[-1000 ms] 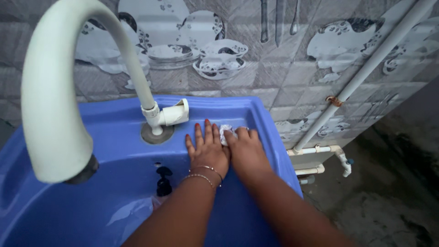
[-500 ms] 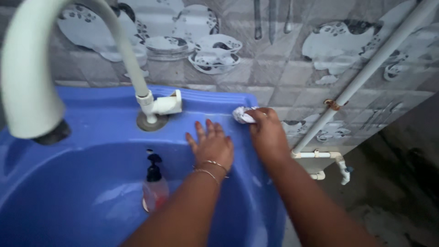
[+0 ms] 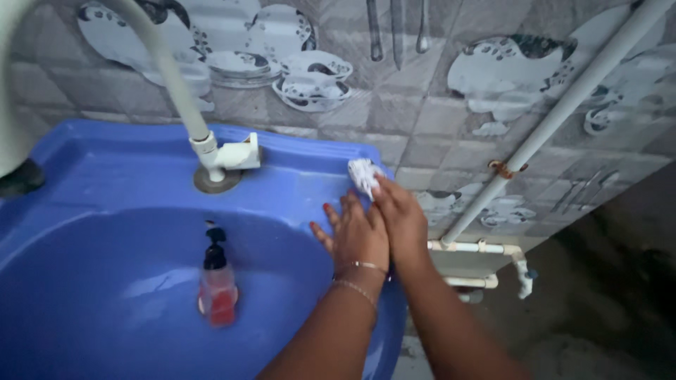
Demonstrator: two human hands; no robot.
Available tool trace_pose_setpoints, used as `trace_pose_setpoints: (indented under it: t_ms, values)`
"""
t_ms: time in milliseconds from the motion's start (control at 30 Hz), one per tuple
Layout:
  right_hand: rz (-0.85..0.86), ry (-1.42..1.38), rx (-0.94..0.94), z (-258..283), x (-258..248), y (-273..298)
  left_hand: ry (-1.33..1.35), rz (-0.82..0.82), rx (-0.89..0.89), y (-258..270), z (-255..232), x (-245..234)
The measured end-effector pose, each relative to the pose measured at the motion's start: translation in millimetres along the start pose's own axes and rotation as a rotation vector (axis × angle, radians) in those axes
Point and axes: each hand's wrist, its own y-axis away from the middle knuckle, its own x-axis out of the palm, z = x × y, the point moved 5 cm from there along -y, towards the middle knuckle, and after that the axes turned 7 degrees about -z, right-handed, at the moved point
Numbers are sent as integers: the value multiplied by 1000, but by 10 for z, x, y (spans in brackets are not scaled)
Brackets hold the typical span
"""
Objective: The person wipes the rim and faucet of a blue sink with a white cloth, then cleans the surface of a soap dispenser and a wall-mounted organizer.
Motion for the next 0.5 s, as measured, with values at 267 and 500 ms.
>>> trace_pose_setpoints:
  t_ms: [267,500]
  values:
    - [81,69,119,-232,41,-255,-73,-70,-22,65,-173,-115]
    - [8,76,38,-370,-117,-18,14,-87,-96,75,-181,-193]
